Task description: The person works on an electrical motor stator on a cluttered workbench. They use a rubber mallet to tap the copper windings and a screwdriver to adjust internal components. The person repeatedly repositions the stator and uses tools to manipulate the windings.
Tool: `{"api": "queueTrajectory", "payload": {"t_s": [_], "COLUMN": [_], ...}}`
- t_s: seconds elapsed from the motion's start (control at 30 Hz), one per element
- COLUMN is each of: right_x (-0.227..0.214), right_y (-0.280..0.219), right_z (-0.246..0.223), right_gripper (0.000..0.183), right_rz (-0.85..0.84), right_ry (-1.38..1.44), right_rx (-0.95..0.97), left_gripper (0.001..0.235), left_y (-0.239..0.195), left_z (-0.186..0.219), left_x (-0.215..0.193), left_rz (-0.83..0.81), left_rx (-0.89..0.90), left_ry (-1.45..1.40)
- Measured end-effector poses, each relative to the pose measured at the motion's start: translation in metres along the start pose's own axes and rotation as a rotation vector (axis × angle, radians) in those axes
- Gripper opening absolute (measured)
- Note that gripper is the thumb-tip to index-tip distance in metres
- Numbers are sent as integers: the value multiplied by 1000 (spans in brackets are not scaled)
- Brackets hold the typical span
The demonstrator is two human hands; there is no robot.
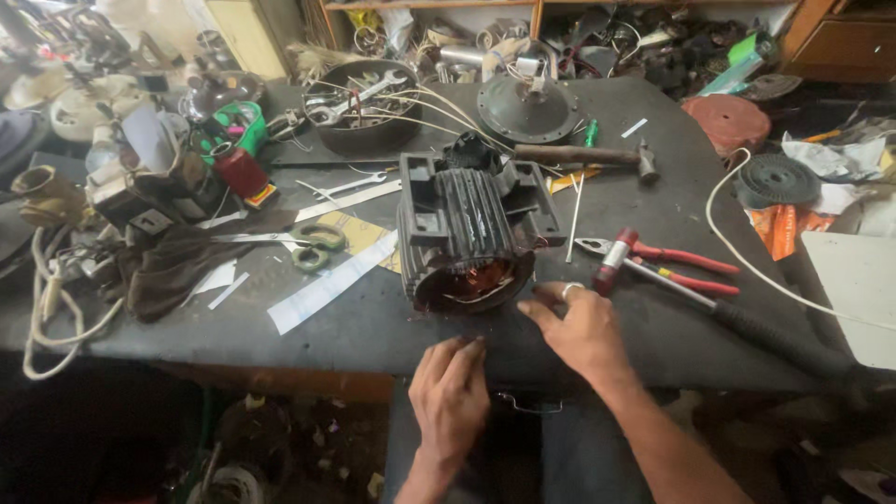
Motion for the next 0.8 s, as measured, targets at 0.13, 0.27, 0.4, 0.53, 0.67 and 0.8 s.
{"api": "queueTrajectory", "payload": {"t_s": [0.13,0.27,0.4,0.53,0.67,0.8], "right_x": [19,29,19,9,6,31], "right_y": [-2,-6,-22,-37,-24,-12], "right_z": [-6,-2,-20,-41,-43,-22], "right_gripper": [30,22,19,14,9,13], "right_rz": [-54,-119,-72,-62,91,230], "right_ry": [-72,-112,-47,-196,-51,170], "right_rx": [2,70,-195,-478,-525,-273], "left_gripper": [12,14,20,19,18,19], "left_y": [-6,2,25,48,47,33], "left_z": [-8,-19,-28,-20,-37,-51], "left_x": [-3,-1,27,46,61,93], "left_rz": [-15,-42,-257,-316,-437,-641], "left_rx": [-13,-93,-276,-96,-136,-426], "left_ry": [-91,-162,-364,-498,-629,-854]}}
Point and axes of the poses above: each hand's wrist, its own y-axis towards the middle knuckle, its own x-axis out of the palm, z = x × y, the point moved 6 cm from there along y, towards the middle knuckle, and after that the axes turned 9 degrees about y, right-handed, at the moved point
